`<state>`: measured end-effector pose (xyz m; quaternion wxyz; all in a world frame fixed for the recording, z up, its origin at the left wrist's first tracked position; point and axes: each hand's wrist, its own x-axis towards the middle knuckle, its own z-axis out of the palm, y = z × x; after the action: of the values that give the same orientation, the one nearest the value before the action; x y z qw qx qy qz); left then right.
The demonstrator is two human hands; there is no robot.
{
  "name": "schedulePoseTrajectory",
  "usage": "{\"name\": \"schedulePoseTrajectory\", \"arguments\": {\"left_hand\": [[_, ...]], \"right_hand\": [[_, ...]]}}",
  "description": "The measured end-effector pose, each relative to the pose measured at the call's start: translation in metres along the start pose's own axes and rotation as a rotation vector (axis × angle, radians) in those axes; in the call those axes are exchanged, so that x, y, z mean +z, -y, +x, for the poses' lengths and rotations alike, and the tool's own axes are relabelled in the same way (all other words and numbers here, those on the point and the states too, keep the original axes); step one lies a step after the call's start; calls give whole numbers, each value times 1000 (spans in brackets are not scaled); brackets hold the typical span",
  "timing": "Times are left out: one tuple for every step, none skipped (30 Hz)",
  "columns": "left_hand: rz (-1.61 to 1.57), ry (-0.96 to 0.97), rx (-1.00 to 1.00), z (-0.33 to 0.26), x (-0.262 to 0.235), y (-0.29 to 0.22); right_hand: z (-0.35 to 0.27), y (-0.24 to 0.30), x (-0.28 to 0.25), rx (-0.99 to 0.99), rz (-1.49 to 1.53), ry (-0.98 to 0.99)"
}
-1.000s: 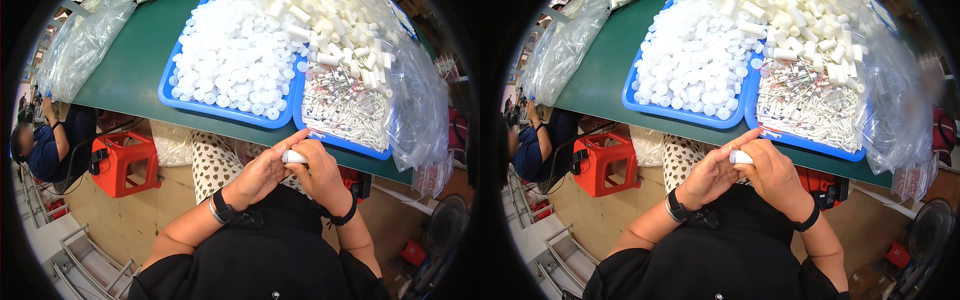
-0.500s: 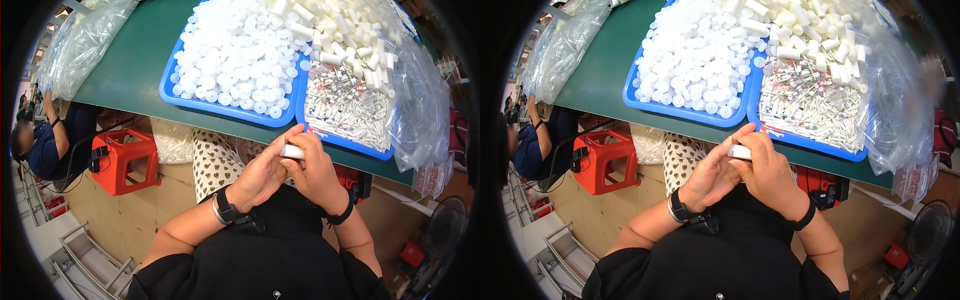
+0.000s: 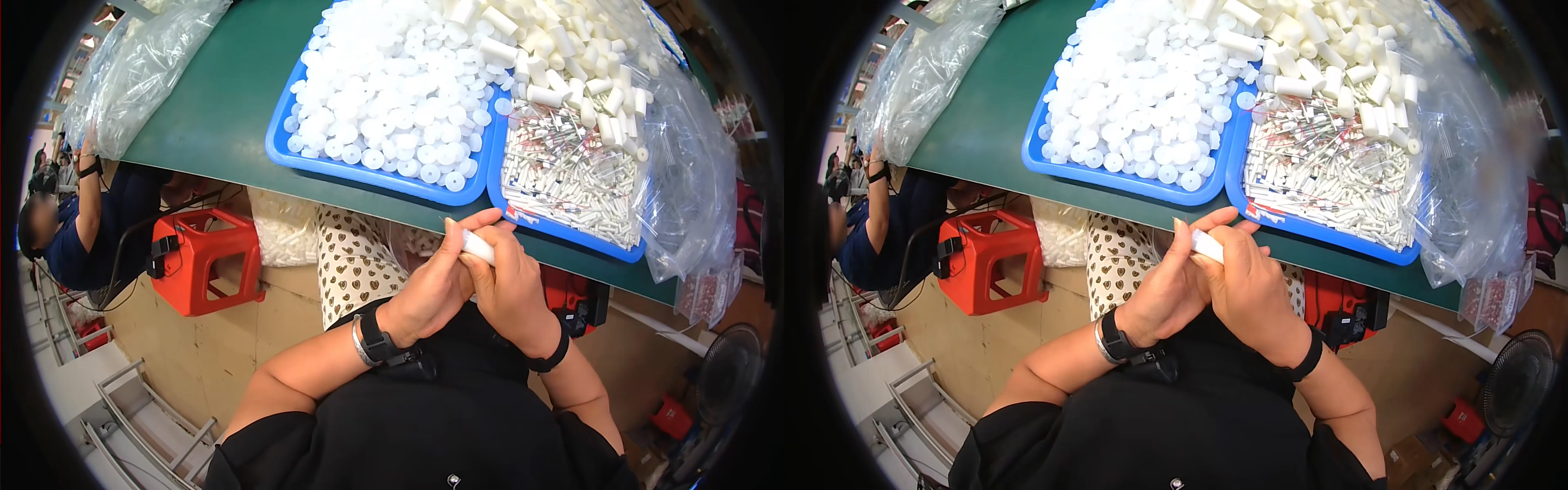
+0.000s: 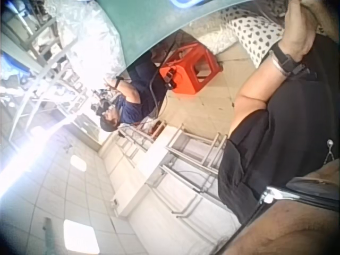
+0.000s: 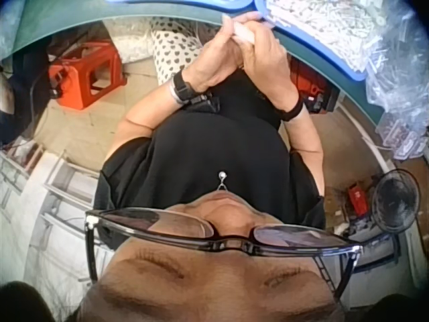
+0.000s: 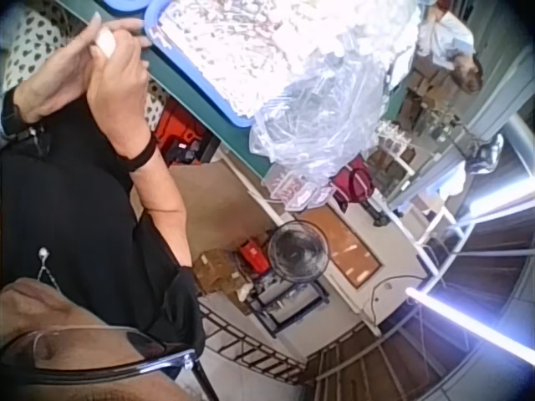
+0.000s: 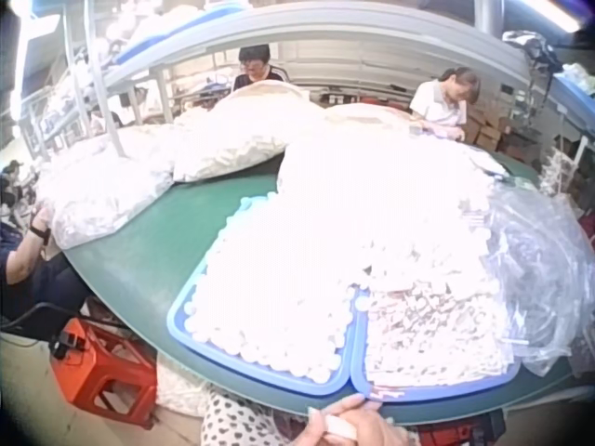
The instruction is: The person sits at a green table and repeatedly picks up small white plastic caps and thin white sticks. They insert the sticks into the caps by hand, one at a time, and place the assembled units into a blue tray. The process is continuous and repetitive throughout the clip.
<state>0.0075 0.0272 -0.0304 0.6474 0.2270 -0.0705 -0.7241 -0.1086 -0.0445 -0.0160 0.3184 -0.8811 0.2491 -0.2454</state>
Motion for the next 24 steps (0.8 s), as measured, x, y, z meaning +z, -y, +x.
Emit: {"name": "schedulePoseTrajectory", "arguments": {"left_hand": [[20, -3, 14, 0, 0, 0], [41, -8, 29, -1, 0, 0], [61, -12, 45, -2, -1, 0], [120, -20, 76, -3, -1, 3], [177, -29, 107, -5, -2, 7], [234, -40, 138, -6, -3, 9], [253, -52, 137, -6, -3, 9], [274, -63, 135, -6, -2, 8], [296, -74, 133, -6, -2, 7], [316, -68, 112, -6, -2, 5], [335, -66, 95, -8, -4, 1], [354, -64, 77, -10, -5, -3], [298, -70, 54, -12, -5, -6], [242, -70, 26, -14, -4, -10], [186, -69, -2, -14, -4, -13], [178, -69, -4, -14, -5, -17], [186, -52, -8, -14, -6, -18], [194, -36, -13, -13, -7, -18], [202, -19, -17, -14, -7, -17], [183, -45, -25, -14, -6, -17], [217, -70, -2, -14, -6, -14], [252, -94, 19, -14, -7, -9], [288, -112, 40, -13, -7, -4], [313, -127, 85, -12, -10, 3]], "right_hand": [[1, 2, 0, 33, 56, -6], [2, 4, 0, 60, 112, 0], [2, 7, -2, 88, 168, 5], [2, 9, -2, 116, 224, 11], [1, 10, -1, 114, 205, 22], [0, 12, 0, 112, 187, 33], [0, 12, 0, 110, 168, 44], [-1, 12, 2, 131, 219, 42], [-3, 9, 5, 152, 269, 39], [-4, 8, 7, 173, 320, 37], [-3, 7, 3, 348, 570, 140], [-1, 7, -3, 525, 818, 246], [1, 8, -8, 703, 1065, 354], [1, 11, -10, 804, 1172, 366], [3, 11, -13, 848, 1249, 413], [5, 8, -16, 892, 1325, 461], [7, 7, -17, 939, 1400, 512], [6, 6, -16, 972, 1417, 505], [4, 4, -15, 970, 1434, 507], [3, 1, -14, 966, 1453, 513], [2, 0, -14, 962, 1472, 518], [2, 1, -13, 934, 1368, 523], [2, 4, -12, 903, 1263, 520], [2, 7, -11, 871, 1158, 515]]}}
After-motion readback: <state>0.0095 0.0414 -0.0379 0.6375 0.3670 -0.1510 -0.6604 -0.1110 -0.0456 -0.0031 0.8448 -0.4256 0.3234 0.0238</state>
